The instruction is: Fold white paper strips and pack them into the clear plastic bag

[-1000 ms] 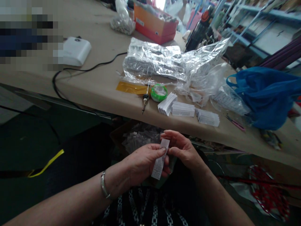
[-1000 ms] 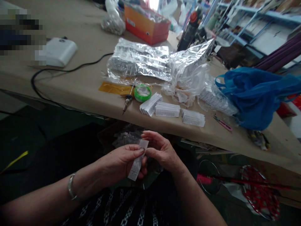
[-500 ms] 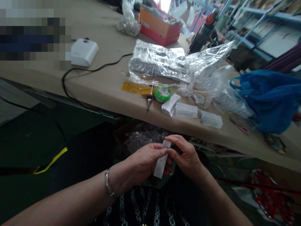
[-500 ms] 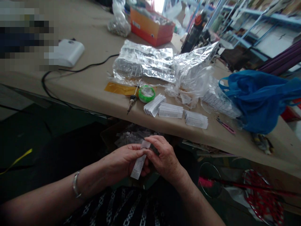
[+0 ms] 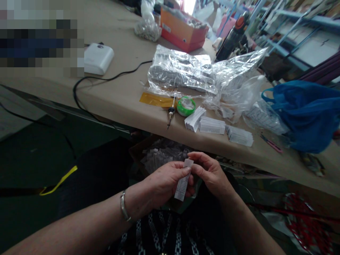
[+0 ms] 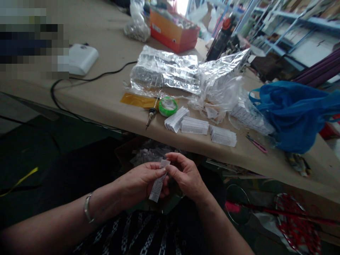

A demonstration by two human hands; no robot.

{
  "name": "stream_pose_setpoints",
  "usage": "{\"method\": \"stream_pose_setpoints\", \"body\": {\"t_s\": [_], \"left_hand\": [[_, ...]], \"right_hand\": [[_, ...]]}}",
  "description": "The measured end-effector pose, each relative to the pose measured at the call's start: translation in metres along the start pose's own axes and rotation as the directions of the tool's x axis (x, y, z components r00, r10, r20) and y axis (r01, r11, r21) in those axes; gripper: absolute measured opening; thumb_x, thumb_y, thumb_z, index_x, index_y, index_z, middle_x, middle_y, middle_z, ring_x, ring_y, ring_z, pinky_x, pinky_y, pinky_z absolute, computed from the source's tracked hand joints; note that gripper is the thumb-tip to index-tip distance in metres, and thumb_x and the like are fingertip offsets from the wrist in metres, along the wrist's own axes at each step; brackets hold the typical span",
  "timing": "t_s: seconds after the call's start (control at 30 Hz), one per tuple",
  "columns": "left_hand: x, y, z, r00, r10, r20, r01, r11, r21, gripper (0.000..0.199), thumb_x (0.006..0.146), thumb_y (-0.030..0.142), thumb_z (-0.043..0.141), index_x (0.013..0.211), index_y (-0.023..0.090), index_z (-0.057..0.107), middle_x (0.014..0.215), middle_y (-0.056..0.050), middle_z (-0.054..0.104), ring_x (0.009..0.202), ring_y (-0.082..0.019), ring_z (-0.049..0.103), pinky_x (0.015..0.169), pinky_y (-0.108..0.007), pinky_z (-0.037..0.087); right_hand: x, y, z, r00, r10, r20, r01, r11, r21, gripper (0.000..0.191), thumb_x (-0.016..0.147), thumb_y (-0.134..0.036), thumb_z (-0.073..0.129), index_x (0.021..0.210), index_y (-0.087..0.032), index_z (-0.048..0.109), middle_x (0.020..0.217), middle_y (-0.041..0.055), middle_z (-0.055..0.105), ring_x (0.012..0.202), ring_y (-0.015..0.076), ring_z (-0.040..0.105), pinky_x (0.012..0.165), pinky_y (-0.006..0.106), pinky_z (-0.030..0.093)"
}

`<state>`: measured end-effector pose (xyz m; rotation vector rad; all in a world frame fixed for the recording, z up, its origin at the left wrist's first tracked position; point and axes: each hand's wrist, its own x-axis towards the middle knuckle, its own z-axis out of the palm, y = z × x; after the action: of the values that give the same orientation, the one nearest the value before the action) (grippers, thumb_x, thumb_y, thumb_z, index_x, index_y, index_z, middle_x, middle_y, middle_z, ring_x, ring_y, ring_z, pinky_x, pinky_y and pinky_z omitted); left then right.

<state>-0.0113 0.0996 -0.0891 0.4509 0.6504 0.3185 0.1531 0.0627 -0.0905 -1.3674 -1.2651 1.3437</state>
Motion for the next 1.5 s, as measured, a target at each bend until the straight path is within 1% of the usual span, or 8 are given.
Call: {"method": "stream_pose_setpoints", "body": {"t_s": [0.2,0.4,0.67,0.77,0.87,1.0,1.13,1.5], "left_hand": [[-0.004,0.002,0.003,0.997,-0.021,0.075,0.019,0.999,0.029,0.023,0.075,0.032,0.067,0.078,0.013,0.056,0.061,0.0,0.056,0.051,-0.012,0.057,0.052,-0.023,0.044],[-0.006,0.001,0.002,0.996,-0.032,0.089,0.026,0.997,0.068,0.018,0.076,0.029,0.063,0.075,0.014,0.054,0.059,0.0,0.055,0.047,-0.011,0.054,0.051,-0.024,0.043],[-0.005,-0.002,-0.004,0.997,-0.037,0.068,0.029,0.993,0.118,0.017,0.081,0.03,0.058,0.078,0.014,0.053,0.062,-0.001,0.057,0.048,-0.012,0.056,0.052,-0.025,0.044],[-0.005,-0.001,-0.003,0.999,-0.008,0.049,0.001,0.991,0.134,0.019,0.079,0.031,0.058,0.075,0.014,0.054,0.06,-0.001,0.057,0.047,-0.012,0.054,0.05,-0.024,0.043],[-0.004,0.0,-0.005,0.999,0.018,0.041,-0.025,0.985,0.172,0.023,0.079,0.034,0.058,0.07,0.013,0.054,0.057,-0.002,0.056,0.045,-0.01,0.052,0.047,-0.022,0.039],[-0.003,0.001,-0.009,0.994,0.107,-0.007,-0.103,0.973,0.206,0.025,0.083,0.035,0.054,0.07,0.014,0.054,0.058,-0.002,0.055,0.049,-0.01,0.052,0.049,-0.021,0.039],[-0.003,0.004,-0.012,0.972,0.216,-0.089,-0.196,0.961,0.193,0.021,0.083,0.033,0.054,0.072,0.015,0.053,0.058,0.002,0.051,0.049,-0.009,0.051,0.05,-0.02,0.038],[-0.007,0.018,-0.008,0.889,0.428,-0.163,-0.361,0.874,0.326,0.022,0.082,0.033,0.051,0.07,0.014,0.053,0.053,0.002,0.048,0.049,-0.009,0.042,0.048,-0.02,0.033]], "right_hand": [[0.012,0.003,-0.002,0.886,0.084,0.456,-0.276,0.886,0.372,0.055,0.074,-0.038,0.07,0.123,-0.019,0.054,0.087,0.0035,0.066,0.059,0.0114,0.06,0.059,0.023,0.051],[0.022,0.016,0.002,0.906,0.024,0.422,-0.23,0.865,0.446,0.037,0.061,-0.038,0.079,0.089,-0.017,0.067,0.124,0.0099,0.056,0.101,0.0235,0.059,0.083,0.033,0.05],[0.022,0.019,0.006,0.919,0.051,0.391,-0.251,0.84,0.482,0.027,0.064,-0.032,0.078,0.08,-0.016,0.064,0.123,0.0112,0.057,0.109,0.0256,0.057,0.09,0.037,0.048],[0.021,0.016,0.008,0.919,0.06,0.389,-0.26,0.835,0.485,0.023,0.068,-0.031,0.074,0.082,-0.016,0.062,0.123,0.0104,0.056,0.095,0.0216,0.063,0.076,0.032,0.054],[0.019,0.013,0.011,0.904,0.068,0.422,-0.284,0.833,0.475,0.037,0.072,-0.03,0.069,0.106,-0.02,0.058,0.123,0.0092,0.056,0.062,0.0118,0.064,0.053,0.024,0.053],[0.018,0.009,0.018,0.991,0.044,0.124,-0.09,0.914,0.396,0.039,0.074,-0.027,0.069,0.111,-0.023,0.056,0.111,0.0041,0.061,0.072,0.0114,0.062,0.065,0.022,0.051],[0.023,0.0,0.028,0.988,-0.001,-0.152,0.03,0.981,0.192,0.019,0.076,-0.032,0.069,0.085,-0.018,0.061,0.079,-0.0002,0.061,0.071,0.0114,0.057,0.067,0.02,0.047],[0.044,-0.008,0.044,0.991,-0.017,-0.134,0.035,0.991,0.133,0.019,0.079,-0.035,0.064,0.076,-0.017,0.057,0.056,-0.0046,0.052,0.041,0.0089,0.048,0.041,0.02,0.041]]}}
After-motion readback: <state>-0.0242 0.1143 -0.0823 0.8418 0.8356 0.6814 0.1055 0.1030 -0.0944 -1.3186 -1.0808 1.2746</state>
